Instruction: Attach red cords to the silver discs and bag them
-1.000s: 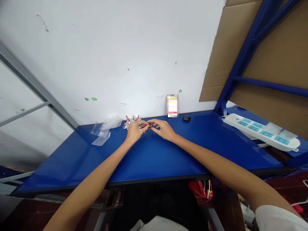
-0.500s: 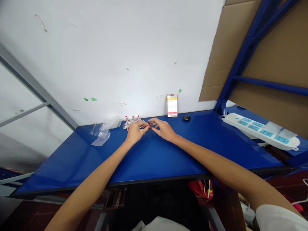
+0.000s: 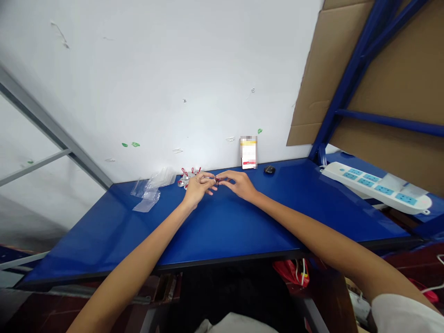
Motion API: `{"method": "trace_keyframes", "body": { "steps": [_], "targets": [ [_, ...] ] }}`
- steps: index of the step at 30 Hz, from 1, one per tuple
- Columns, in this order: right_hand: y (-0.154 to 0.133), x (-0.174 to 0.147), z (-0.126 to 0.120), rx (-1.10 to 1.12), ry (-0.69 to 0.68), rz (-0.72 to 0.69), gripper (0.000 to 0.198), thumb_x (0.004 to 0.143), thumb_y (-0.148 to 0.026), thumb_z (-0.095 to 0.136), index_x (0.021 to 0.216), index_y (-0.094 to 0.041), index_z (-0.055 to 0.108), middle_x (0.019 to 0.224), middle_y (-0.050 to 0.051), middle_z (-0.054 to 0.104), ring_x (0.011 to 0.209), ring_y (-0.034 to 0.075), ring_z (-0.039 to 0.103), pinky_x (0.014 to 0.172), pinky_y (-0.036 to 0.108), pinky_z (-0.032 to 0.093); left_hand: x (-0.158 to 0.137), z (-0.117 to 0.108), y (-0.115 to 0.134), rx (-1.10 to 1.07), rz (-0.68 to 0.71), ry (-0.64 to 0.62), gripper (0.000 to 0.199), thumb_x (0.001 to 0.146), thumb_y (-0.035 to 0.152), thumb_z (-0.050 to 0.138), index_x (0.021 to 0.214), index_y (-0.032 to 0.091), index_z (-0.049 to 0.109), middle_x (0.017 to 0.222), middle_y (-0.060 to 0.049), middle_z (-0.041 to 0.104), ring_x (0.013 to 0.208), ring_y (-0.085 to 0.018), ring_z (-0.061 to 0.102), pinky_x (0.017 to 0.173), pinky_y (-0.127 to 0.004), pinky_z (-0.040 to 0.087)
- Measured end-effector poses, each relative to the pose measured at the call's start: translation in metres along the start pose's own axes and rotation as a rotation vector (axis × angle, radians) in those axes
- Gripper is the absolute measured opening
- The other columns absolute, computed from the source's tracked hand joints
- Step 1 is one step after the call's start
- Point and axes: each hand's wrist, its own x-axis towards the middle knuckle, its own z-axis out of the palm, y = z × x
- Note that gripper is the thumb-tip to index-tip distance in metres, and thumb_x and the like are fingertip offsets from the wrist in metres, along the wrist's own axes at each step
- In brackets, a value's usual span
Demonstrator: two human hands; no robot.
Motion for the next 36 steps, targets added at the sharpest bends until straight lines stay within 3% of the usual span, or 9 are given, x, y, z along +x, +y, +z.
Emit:
{"method": "trace_keyframes", "body": {
  "steps": [6,11,15,18,23,32,36],
  "targets": [
    [0.0,0.003,-0.006,-0.015,-0.01,-0.051,0.02,0.106,-0.036,0.063,0.108,-0.027,0.08,0.109,0.006,0.082,0.102,0.025,0.077,0.096,0.042,0.062,-0.002,-0.001,0.002,-0.036,0.027,-0.123,0.051,0.079,0.058,0.088,0.098,0.014,0.07,0.097,-0.012,0.081,0.082,-0.022,0.08,0.065,-0.028,0.063],
    [0.008,0.005,-0.017,-0.229,-0.126,-0.062,0.02,0.106,-0.031,0.057,0.116,-0.027,0.075,0.115,0.007,0.079,0.102,0.026,0.074,0.092,0.041,0.06,0.003,-0.005,-0.003,0.14,0.013,-0.113,0.043,0.095,0.057,0.072,0.106,0.015,0.072,0.101,-0.013,0.081,0.081,-0.021,0.078,0.065,-0.03,0.062],
    [0.007,0.005,-0.021,-0.348,-0.215,-0.114,0.023,0.109,-0.028,0.051,0.115,-0.026,0.074,0.113,0.008,0.078,0.101,0.026,0.072,0.091,0.041,0.057,0.003,-0.009,-0.001,0.489,0.224,0.019,0.021,0.098,0.039,0.069,0.102,0.019,0.076,0.098,-0.008,0.08,0.087,-0.021,0.075,0.077,-0.032,0.06],
    [0.001,0.006,-0.018,-0.37,-0.253,-0.166,0.028,0.11,-0.026,0.046,0.114,-0.026,0.074,0.111,0.009,0.077,0.1,0.026,0.071,0.093,0.041,0.055,0.001,-0.008,0.001,0.619,0.344,-0.035,0.017,0.094,0.035,0.073,0.102,0.021,0.08,0.101,-0.006,0.078,0.087,-0.02,0.071,0.08,-0.033,0.057],
    [-0.006,0.004,-0.01,-0.416,-0.247,-0.195,0.029,0.111,-0.025,0.044,0.113,-0.025,0.073,0.106,0.009,0.076,0.094,0.025,0.067,0.089,0.04,0.052,0.002,-0.006,-0.003,0.675,0.405,-0.108,0.017,0.093,0.038,0.077,0.089,0.022,0.081,0.092,-0.005,0.074,0.082,-0.019,0.066,0.078,-0.032,0.053],
    [-0.001,-0.002,0.003,-0.37,-0.215,-0.085,0.021,0.107,-0.021,0.051,0.114,-0.025,0.07,0.107,0.007,0.074,0.097,0.023,0.069,0.087,0.036,0.054,0.009,-0.018,-0.004,0.747,0.426,-0.193,0.016,0.096,0.031,0.073,0.087,0.026,0.085,0.092,-0.005,0.079,0.091,-0.023,0.069,0.095,-0.039,0.052],
    [0.007,-0.004,0.005,-0.31,-0.271,-0.014,0.024,0.106,-0.024,0.055,0.126,-0.026,0.067,0.115,0.007,0.074,0.105,0.024,0.072,0.09,0.037,0.058,0.017,-0.031,-0.009,0.81,0.398,-0.121,0.012,0.093,0.027,0.074,0.087,0.026,0.085,0.092,-0.005,0.079,0.092,-0.025,0.07,0.096,-0.041,0.053]
  ]
}}
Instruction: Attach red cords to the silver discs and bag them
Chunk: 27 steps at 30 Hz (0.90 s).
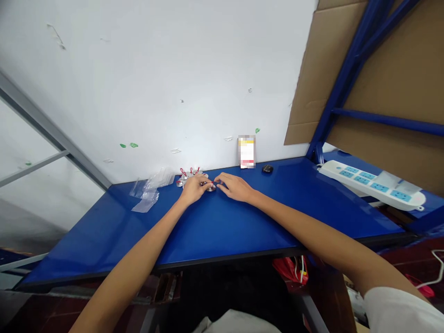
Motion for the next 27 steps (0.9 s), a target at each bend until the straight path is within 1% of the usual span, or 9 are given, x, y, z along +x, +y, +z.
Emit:
{"method": "trace_keyframes", "body": {
  "steps": [4,7,9,11,13,17,21,25,27],
  "targets": [
    [0.011,-0.001,0.002,0.011,-0.038,0.018,0.024,0.103,-0.022,0.058,0.123,-0.025,0.07,0.116,0.008,0.075,0.105,0.025,0.072,0.094,0.041,0.058,0.003,-0.01,-0.021,0.057,-0.084,0.108,0.012,0.094,0.026,0.073,0.086,0.024,0.083,0.095,-0.006,0.079,0.089,-0.025,0.071,0.089,-0.039,0.052],
    [0.016,0.0,0.002,0.012,-0.065,-0.007,0.022,0.103,-0.021,0.057,0.116,-0.025,0.073,0.114,0.008,0.075,0.108,0.026,0.07,0.096,0.042,0.058,0.003,-0.02,-0.036,0.09,-0.167,0.259,0.015,0.097,0.03,0.071,0.091,0.022,0.082,0.094,-0.007,0.078,0.083,-0.024,0.069,0.083,-0.037,0.051],
    [0.017,0.001,0.001,0.011,-0.085,-0.035,0.022,0.103,-0.021,0.056,0.113,-0.025,0.074,0.112,0.008,0.075,0.109,0.026,0.069,0.096,0.043,0.057,0.003,-0.025,-0.045,0.127,-0.196,0.361,0.016,0.098,0.032,0.069,0.095,0.022,0.081,0.097,-0.008,0.077,0.084,-0.024,0.068,0.083,-0.037,0.05],
    [0.018,0.002,0.001,0.014,-0.103,-0.061,0.022,0.103,-0.02,0.055,0.11,-0.025,0.075,0.112,0.008,0.075,0.108,0.026,0.068,0.097,0.044,0.056,0.003,-0.028,-0.053,0.17,-0.189,0.406,0.017,0.099,0.033,0.068,0.097,0.022,0.08,0.101,-0.009,0.076,0.088,-0.024,0.067,0.088,-0.038,0.049],
    [0.018,0.002,0.001,0.026,-0.11,-0.075,0.023,0.103,-0.02,0.054,0.108,-0.024,0.076,0.112,0.008,0.075,0.108,0.026,0.068,0.098,0.044,0.056,0.003,-0.029,-0.058,0.213,-0.18,0.393,0.016,0.099,0.033,0.068,0.098,0.022,0.08,0.103,-0.01,0.076,0.094,-0.025,0.066,0.092,-0.039,0.049],
    [0.019,0.002,0.0,0.04,-0.116,-0.07,0.022,0.102,-0.021,0.055,0.107,-0.025,0.077,0.112,0.008,0.075,0.108,0.026,0.068,0.097,0.043,0.056,0.004,-0.024,-0.06,0.303,-0.175,0.308,0.018,0.1,0.032,0.066,0.1,0.021,0.08,0.102,-0.013,0.075,0.1,-0.03,0.063,0.096,-0.043,0.048],
    [0.021,0.002,-0.001,0.037,-0.142,-0.074,0.022,0.103,-0.021,0.055,0.109,-0.024,0.076,0.114,0.008,0.075,0.11,0.026,0.067,0.099,0.043,0.055,0.004,-0.026,-0.046,0.327,-0.165,0.302,0.023,0.104,0.033,0.059,0.107,0.021,0.078,0.105,-0.013,0.075,0.104,-0.031,0.062,0.097,-0.044,0.048],
    [0.022,0.002,-0.002,0.051,-0.168,-0.076,0.022,0.103,-0.021,0.055,0.11,-0.023,0.075,0.117,0.009,0.074,0.111,0.027,0.066,0.1,0.044,0.053,0.002,-0.04,-0.027,0.369,-0.148,0.328,0.027,0.105,0.032,0.053,0.108,0.021,0.077,0.109,-0.012,0.076,0.109,-0.03,0.062,0.1,-0.043,0.048],
    [0.022,0.002,-0.003,0.056,-0.171,-0.071,0.021,0.103,-0.022,0.055,0.11,-0.023,0.075,0.118,0.009,0.074,0.112,0.027,0.066,0.101,0.044,0.053,0.001,-0.048,-0.022,0.386,-0.154,0.3,0.027,0.104,0.032,0.053,0.105,0.02,0.078,0.106,-0.011,0.076,0.107,-0.03,0.064,0.101,-0.043,0.049]
  ]
}}
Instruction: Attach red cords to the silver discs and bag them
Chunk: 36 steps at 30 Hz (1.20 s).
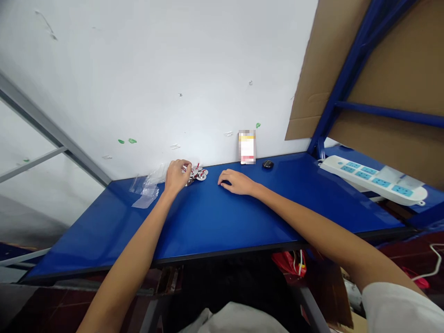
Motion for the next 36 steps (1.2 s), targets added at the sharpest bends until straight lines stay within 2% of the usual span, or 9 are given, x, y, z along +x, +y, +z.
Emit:
{"method": "trace_keyframes", "body": {
  "steps": [5,7,11,19,25,32,36],
  "targets": [
    [-0.001,0.0,-0.002,0.004,-0.011,-0.003,0.022,0.103,-0.023,0.055,0.11,-0.023,0.075,0.118,0.01,0.074,0.112,0.028,0.066,0.101,0.045,0.053,0.002,-0.007,-0.008,-0.033,0.075,-0.315,0.02,0.096,0.029,0.063,0.102,0.023,0.082,0.102,-0.007,0.079,0.095,-0.026,0.07,0.093,-0.038,0.053],
    [-0.002,0.0,-0.003,0.005,-0.014,-0.005,0.022,0.103,-0.023,0.055,0.111,-0.023,0.076,0.118,0.01,0.074,0.111,0.028,0.066,0.1,0.046,0.053,0.001,-0.004,-0.011,-0.02,0.109,-0.363,0.021,0.095,0.027,0.064,0.103,0.024,0.082,0.106,-0.007,0.079,0.097,-0.026,0.07,0.095,-0.038,0.053],
    [-0.002,0.0,-0.003,0.009,-0.019,-0.001,0.023,0.104,-0.025,0.055,0.112,-0.024,0.076,0.119,0.009,0.074,0.112,0.028,0.067,0.101,0.045,0.053,0.0,-0.001,-0.014,0.011,0.103,-0.336,0.024,0.096,0.027,0.063,0.109,0.024,0.082,0.111,-0.009,0.077,0.106,-0.028,0.069,0.098,-0.04,0.052],
    [-0.001,-0.001,-0.003,0.02,-0.017,-0.004,0.022,0.104,-0.025,0.055,0.113,-0.024,0.075,0.12,0.009,0.074,0.112,0.028,0.066,0.1,0.046,0.054,-0.001,-0.003,-0.009,-0.002,0.154,-0.278,0.022,0.098,0.024,0.061,0.107,0.022,0.081,0.11,-0.01,0.075,0.107,-0.028,0.066,0.1,-0.042,0.051],
    [0.002,0.0,-0.002,0.019,-0.019,-0.02,0.021,0.103,-0.022,0.056,0.11,-0.023,0.075,0.117,0.01,0.074,0.11,0.028,0.066,0.1,0.046,0.053,-0.002,0.007,-0.017,0.069,0.24,-0.331,0.027,0.098,0.019,0.06,0.115,0.024,0.081,0.111,-0.011,0.07,0.108,-0.029,0.064,0.1,-0.043,0.051],
    [0.001,0.0,-0.004,0.026,-0.026,-0.003,0.02,0.103,-0.024,0.057,0.111,-0.023,0.075,0.119,0.01,0.074,0.112,0.027,0.065,0.102,0.045,0.052,-0.006,0.018,-0.009,0.07,0.259,-0.296,0.029,0.1,0.037,0.067,0.122,0.023,0.08,0.111,-0.012,0.066,0.111,-0.031,0.061,0.101,-0.045,0.05],
    [0.001,0.0,-0.004,0.033,-0.025,-0.001,0.019,0.102,-0.024,0.059,0.111,-0.023,0.076,0.119,0.01,0.074,0.113,0.028,0.066,0.103,0.045,0.051,-0.006,0.023,0.0,0.098,0.288,-0.318,0.027,0.102,0.035,0.065,0.12,0.023,0.08,0.109,-0.012,0.067,0.11,-0.03,0.061,0.101,-0.044,0.05]
  ]
}}
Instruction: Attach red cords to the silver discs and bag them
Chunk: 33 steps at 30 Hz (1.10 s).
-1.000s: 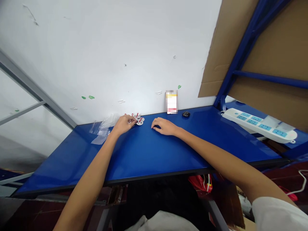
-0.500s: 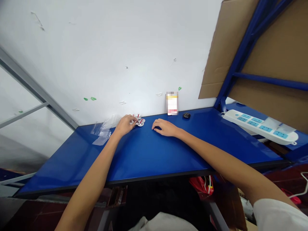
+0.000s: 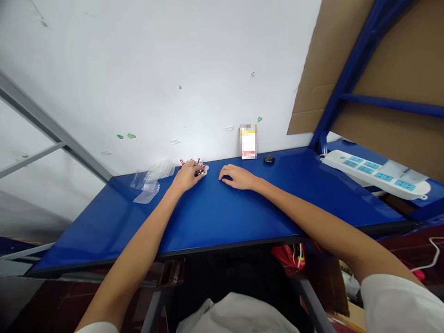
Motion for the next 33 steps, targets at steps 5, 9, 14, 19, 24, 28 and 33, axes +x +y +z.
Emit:
{"method": "trace_keyframes", "body": {
  "steps": [5,9,14,19,24,28,33],
  "targets": [
    [0.0,0.0,0.0,0.01,-0.001,-0.007,0.02,0.101,-0.023,0.059,0.112,-0.023,0.076,0.119,0.01,0.074,0.113,0.028,0.066,0.104,0.047,0.052,0.004,0.001,-0.001,-0.028,0.014,-0.022,0.023,0.103,0.022,0.059,0.106,0.023,0.081,0.109,-0.011,0.072,0.109,-0.029,0.064,0.103,-0.043,0.048],
    [-0.002,0.0,-0.001,-0.009,-0.013,0.003,0.021,0.102,-0.025,0.058,0.113,-0.023,0.076,0.12,0.01,0.074,0.114,0.029,0.065,0.104,0.048,0.052,0.003,-0.004,0.002,-0.164,-0.041,0.023,0.02,0.103,0.025,0.058,0.101,0.023,0.078,0.11,-0.01,0.074,0.109,-0.029,0.066,0.101,-0.042,0.05],
    [-0.005,0.0,-0.003,-0.018,-0.02,0.006,0.022,0.103,-0.027,0.057,0.113,-0.023,0.076,0.12,0.01,0.074,0.114,0.029,0.066,0.104,0.048,0.053,0.002,-0.006,0.013,-0.565,-0.13,0.083,0.019,0.104,0.031,0.054,0.104,0.02,0.069,0.101,-0.007,0.076,0.093,-0.022,0.069,0.091,-0.037,0.055],
    [-0.013,0.0,-0.001,0.02,0.049,0.08,0.027,0.103,-0.037,0.061,0.123,-0.024,0.073,0.12,0.009,0.077,0.111,0.027,0.071,0.103,0.046,0.055,0.002,0.008,0.025,-0.821,-0.136,-0.033,0.022,0.102,0.04,0.057,0.097,0.019,0.063,0.082,-0.003,0.068,0.066,-0.016,0.062,0.065,-0.029,0.051],
    [-0.027,0.003,0.009,0.206,0.19,0.233,0.051,0.093,-0.049,0.078,0.136,-0.026,0.063,0.123,0.006,0.078,0.104,0.024,0.077,0.094,0.04,0.06,0.001,0.02,0.045,-1.056,-0.141,-0.053,0.034,0.098,0.053,0.064,0.096,0.019,0.06,0.079,-0.002,0.065,0.065,-0.016,0.065,0.067,-0.03,0.054],
    [-0.035,0.005,0.014,0.135,0.277,0.233,0.045,0.093,-0.046,0.079,0.13,-0.027,0.064,0.119,0.005,0.079,0.1,0.023,0.078,0.093,0.039,0.06,0.001,0.021,0.059,-1.219,-0.223,0.03,0.038,0.091,0.054,0.074,0.098,0.017,0.066,0.092,-0.007,0.073,0.086,-0.02,0.071,0.082,-0.034,0.059],
    [-0.035,0.004,0.014,0.082,0.297,0.222,0.049,0.094,-0.041,0.077,0.138,-0.029,0.059,0.119,0.005,0.079,0.104,0.025,0.078,0.092,0.039,0.06,0.0,0.013,0.061,-1.347,-0.32,0.022,0.03,0.084,0.041,0.081,0.097,0.017,0.069,0.094,-0.007,0.074,0.09,-0.02,0.072,0.087,-0.037,0.063]
  ]
}}
